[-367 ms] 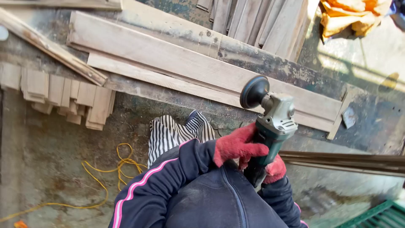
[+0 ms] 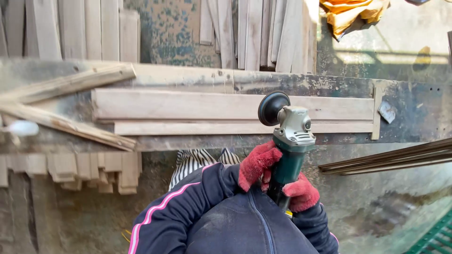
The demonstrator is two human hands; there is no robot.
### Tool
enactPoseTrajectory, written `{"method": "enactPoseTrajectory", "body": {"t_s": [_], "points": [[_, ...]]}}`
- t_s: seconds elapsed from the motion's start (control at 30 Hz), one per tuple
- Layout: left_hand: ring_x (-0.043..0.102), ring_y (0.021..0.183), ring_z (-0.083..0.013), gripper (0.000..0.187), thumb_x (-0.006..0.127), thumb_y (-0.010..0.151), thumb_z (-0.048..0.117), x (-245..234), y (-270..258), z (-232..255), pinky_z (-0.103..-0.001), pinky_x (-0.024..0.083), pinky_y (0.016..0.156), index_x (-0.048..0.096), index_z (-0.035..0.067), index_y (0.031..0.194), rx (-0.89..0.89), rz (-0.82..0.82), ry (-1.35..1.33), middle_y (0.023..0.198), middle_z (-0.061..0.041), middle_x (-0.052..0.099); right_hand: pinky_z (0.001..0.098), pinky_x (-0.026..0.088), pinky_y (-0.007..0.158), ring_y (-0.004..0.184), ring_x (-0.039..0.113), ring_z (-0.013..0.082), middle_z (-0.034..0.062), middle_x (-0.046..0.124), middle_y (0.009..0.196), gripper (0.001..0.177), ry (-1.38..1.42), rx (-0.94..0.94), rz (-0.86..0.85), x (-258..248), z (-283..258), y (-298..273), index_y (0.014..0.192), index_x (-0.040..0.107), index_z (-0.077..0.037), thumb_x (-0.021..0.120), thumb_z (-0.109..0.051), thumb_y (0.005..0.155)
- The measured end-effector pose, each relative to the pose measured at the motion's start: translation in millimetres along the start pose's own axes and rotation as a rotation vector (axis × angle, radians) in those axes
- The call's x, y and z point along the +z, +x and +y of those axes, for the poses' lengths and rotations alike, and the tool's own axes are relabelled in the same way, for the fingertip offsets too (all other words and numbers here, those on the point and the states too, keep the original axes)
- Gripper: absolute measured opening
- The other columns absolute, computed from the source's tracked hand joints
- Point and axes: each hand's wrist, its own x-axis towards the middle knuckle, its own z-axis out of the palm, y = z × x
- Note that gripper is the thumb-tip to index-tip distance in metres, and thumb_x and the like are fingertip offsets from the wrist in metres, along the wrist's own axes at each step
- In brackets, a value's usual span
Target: Sanding long wooden planks using a hand-held angle grinder with a sanding disc.
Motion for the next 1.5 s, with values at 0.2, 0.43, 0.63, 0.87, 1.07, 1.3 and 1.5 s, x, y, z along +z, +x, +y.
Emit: {"method": "enactPoseTrajectory", "body": {"t_s": [0.2, 0.43, 0.63, 0.87, 1.07, 1.3, 1.5], "points": [[0.042, 0.043, -0.0112, 0.028, 0.061, 0.099, 0.032, -43, -14, 25, -0.025, 0.026, 0.035, 0.065, 0.007, 0.112, -0.019, -0.252, -0.072, 0.063, -0.003, 0.057, 0.0667, 0.058, 0.078, 0.087, 0.072, 0.0583, 0.0395, 0.071, 0.092, 0.067, 0.037, -0.061, 0.219, 62, 25, 11, 0.114, 0.065, 0.012, 0.072, 0.016, 0.047], [0.052, 0.066, -0.0123, 0.033, 0.060, 0.102, 0.029, -61, -16, 22, -0.025, 0.039, 0.053, 0.064, 0.003, 0.121, -0.014, -0.268, -0.172, 0.090, -0.009, 0.066, 0.0443, 0.052, 0.081, 0.090, 0.064, 0.0353, 0.0251, 0.068, 0.105, 0.076, 0.040, -0.062, 0.058, 38, 55, 8, 0.131, 0.056, 0.007, 0.069, -0.004, 0.057], [0.076, 0.096, -0.0255, 0.078, 0.101, 0.036, 0.025, 20, -26, 64, -0.041, 0.063, 0.089, 0.075, 0.021, 0.109, 0.055, 0.017, 0.660, 0.093, -0.005, 0.078, 0.0484, 0.045, 0.099, 0.113, 0.061, 0.0396, 0.0220, 0.064, 0.129, 0.105, -0.051, -0.045, 0.188, -27, 45, 12, 0.148, 0.046, -0.001, 0.067, 0.004, 0.044], [0.073, 0.103, -0.0307, 0.075, 0.098, 0.052, 0.026, 25, 24, 22, -0.049, 0.058, 0.097, 0.067, 0.012, 0.118, 0.047, 0.253, 0.465, 0.102, -0.013, 0.075, 0.0478, 0.059, 0.065, 0.079, 0.073, 0.0388, 0.0286, 0.071, 0.089, 0.069, -0.324, -0.113, 0.279, -11, 19, 12, 0.108, 0.071, 0.007, 0.082, -0.005, 0.040], [0.071, 0.110, -0.0337, 0.084, 0.101, 0.049, 0.028, -6, 78, -31, -0.052, 0.056, 0.100, 0.066, 0.010, 0.124, 0.100, 0.337, 0.363, 0.108, -0.015, 0.074, 0.0405, 0.052, 0.052, 0.068, 0.066, 0.0295, 0.0170, 0.069, 0.078, 0.058, -0.501, 0.014, 0.485, -19, 14, 23, 0.100, 0.070, -0.002, 0.094, 0.002, 0.047], [0.067, 0.117, -0.0402, 0.095, 0.102, 0.045, 0.026, -39, 89, -46, -0.052, 0.053, 0.104, 0.060, 0.012, 0.128, 0.044, 0.526, 0.330, 0.115, -0.016, 0.072, 0.0365, 0.053, 0.046, 0.055, 0.064, 0.0209, 0.0125, 0.065, 0.064, 0.039, -0.573, -0.055, 0.417, -59, 51, 60, 0.078, 0.073, -0.001, 0.094, 0.002, 0.046], [0.063, 0.123, -0.0445, 0.100, 0.103, 0.044, 0.028, -78, 71, -27, -0.054, 0.051, 0.106, 0.058, 0.007, 0.131, 0.049, 0.538, 0.348, 0.119, -0.021, 0.070, 0.0384, 0.055, 0.064, 0.074, 0.065, 0.0206, 0.0121, 0.068, 0.075, 0.047, -0.658, -0.086, 0.443, -43, 85, 90, 0.086, 0.073, -0.004, 0.098, -0.005, 0.046]]}}
